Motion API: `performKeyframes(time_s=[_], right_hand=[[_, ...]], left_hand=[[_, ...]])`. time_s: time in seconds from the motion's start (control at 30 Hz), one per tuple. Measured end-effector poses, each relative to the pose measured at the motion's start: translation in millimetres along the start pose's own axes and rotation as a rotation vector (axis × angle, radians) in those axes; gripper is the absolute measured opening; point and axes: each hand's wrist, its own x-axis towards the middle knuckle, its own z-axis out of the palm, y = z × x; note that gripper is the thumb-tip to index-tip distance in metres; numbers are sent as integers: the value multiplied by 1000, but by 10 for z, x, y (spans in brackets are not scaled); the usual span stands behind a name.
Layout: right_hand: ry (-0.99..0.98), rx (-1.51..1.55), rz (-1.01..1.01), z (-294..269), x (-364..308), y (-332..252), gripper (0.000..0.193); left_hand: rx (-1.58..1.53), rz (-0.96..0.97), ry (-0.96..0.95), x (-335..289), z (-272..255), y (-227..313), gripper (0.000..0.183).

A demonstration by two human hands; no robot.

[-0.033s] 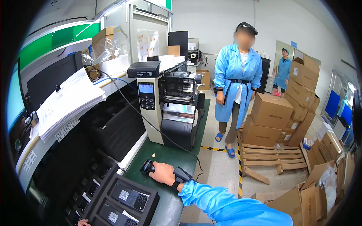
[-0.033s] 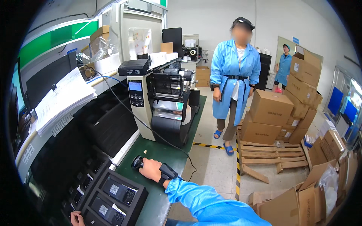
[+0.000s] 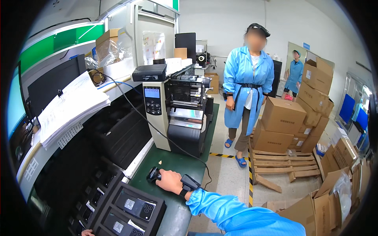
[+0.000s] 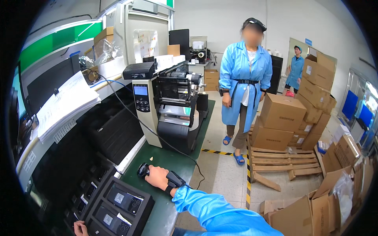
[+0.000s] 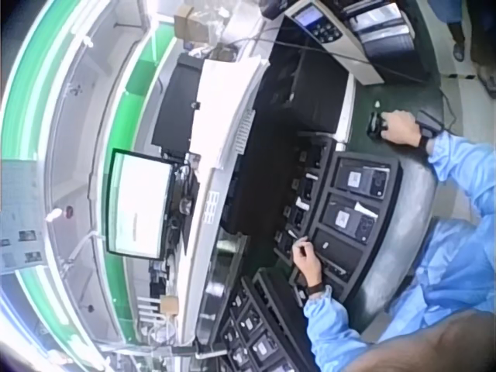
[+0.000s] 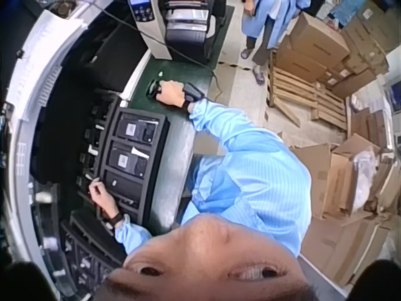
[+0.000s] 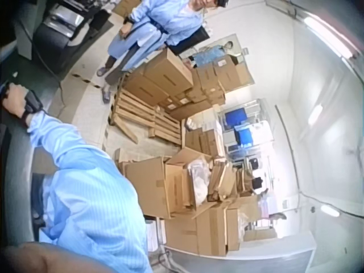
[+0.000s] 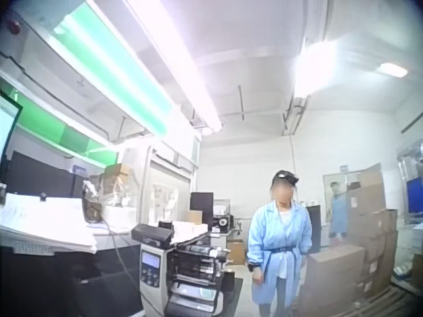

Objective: Scanning barcodes on smartphone packaging boxes and applying printed labels to them.

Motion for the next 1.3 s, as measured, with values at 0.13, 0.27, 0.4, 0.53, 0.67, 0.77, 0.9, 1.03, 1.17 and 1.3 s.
performKeyframes(time_s=[0.13, 0.27, 0.4, 0.53, 0.67, 0.77, 0.9, 1.03, 1.17, 1.3], right_hand=[[12, -1, 3, 0, 3, -2, 39], [6, 7, -4, 12, 7, 10, 39], [-1, 5, -4, 27, 10, 16, 39], [27, -5, -9, 29, 10, 13, 40], [12, -2, -11, 19, 1, 9, 40], [1, -3, -7, 5, 0, 3, 40], [7, 8, -3, -8, -2, -10, 40], [13, -7, 1, -16, -18, -20, 42], [10, 6, 3, -32, -23, -26, 42], [22, -6, 1, -30, -14, -30, 40]], left_hand=[[5, 38, 8, 22, 17, 31, 9], [-7, 18, 17, 2, 21, 54, 10], [-8, -20, 20, -20, 9, 69, 10], [-39, 3, 15, 1, 23, 74, 10], [-45, -19, 20, -16, 21, 80, 11], [-16, -3, 19, -18, 12, 93, 11], [-2, -8, 16, 2, 16, 112, 11], [-21, -10, 13, -3, 18, 97, 8], [-35, -16, 10, -9, 1, 51, 7], [-52, -15, 7, 8, 10, -3, 8]])
